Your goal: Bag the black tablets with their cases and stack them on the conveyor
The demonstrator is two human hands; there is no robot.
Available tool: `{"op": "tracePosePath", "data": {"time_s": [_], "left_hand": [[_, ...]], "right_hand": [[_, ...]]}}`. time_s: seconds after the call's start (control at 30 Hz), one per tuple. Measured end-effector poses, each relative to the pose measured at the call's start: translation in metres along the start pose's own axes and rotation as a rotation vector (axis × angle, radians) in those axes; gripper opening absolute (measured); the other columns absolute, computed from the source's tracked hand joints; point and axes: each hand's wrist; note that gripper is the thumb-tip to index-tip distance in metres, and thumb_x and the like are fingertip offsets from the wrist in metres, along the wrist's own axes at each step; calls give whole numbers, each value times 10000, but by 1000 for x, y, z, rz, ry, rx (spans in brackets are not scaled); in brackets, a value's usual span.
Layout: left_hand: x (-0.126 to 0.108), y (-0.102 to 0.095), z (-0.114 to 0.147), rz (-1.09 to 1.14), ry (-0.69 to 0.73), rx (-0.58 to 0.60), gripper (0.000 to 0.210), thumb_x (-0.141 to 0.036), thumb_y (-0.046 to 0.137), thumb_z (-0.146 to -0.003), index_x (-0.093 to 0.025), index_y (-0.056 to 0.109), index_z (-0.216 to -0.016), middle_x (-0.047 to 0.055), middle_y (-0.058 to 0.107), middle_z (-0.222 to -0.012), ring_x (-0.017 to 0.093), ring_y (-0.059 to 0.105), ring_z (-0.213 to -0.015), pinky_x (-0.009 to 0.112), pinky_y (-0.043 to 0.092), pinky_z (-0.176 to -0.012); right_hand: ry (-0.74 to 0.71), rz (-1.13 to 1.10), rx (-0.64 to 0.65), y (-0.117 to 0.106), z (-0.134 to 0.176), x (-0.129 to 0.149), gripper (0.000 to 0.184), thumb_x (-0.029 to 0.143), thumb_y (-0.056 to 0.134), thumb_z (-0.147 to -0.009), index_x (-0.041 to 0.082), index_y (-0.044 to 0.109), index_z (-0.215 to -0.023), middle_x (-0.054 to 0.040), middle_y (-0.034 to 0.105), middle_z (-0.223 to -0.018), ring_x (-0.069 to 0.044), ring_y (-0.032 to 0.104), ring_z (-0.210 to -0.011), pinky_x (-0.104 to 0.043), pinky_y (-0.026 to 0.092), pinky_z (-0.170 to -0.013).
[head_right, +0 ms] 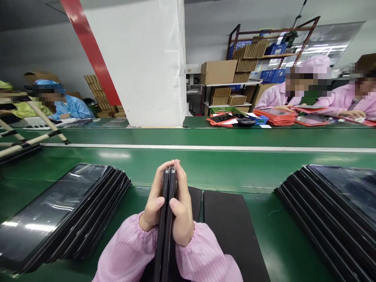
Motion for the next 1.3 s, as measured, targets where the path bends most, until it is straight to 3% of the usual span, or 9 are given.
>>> {"op": "tracePosePath", "data": {"time_s": [0.37,1.0,1.3], "left_hand": [[-12,8,6,1,71,-73,570,-584,594,-789,-272,520,-1260,80,469,-1359,354,391,-1339,505,274,-1149],[-16,8,8,-36,58,-62,554,-585,576,-787,-263,480,-1228,103,445,-1351,373,368,-1342,557,274,-1130],[-22,-6,2,-215,103,181,772,-672,538,-777,-255,301,-1382,157,283,-1454,401,219,-1423,612,178,-1148]], "right_hand": [[-26,20,-33,10,5,16,482,270,517,-865,284,532,-1347,-5,453,-1507,-295,351,-1429,-471,324,-1172],[-36,70,-18,11,6,19,455,317,526,-876,276,539,-1329,-30,494,-1474,-326,369,-1417,-530,319,-1166],[6,13,181,-12,-1,17,658,500,622,-816,312,459,-1426,-40,385,-1549,-367,400,-1387,-562,301,-1149]]}}
Point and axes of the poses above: each hand's wrist, its own z-axis away from the middle knuckle, its own y-axis out of the palm, x = y × z
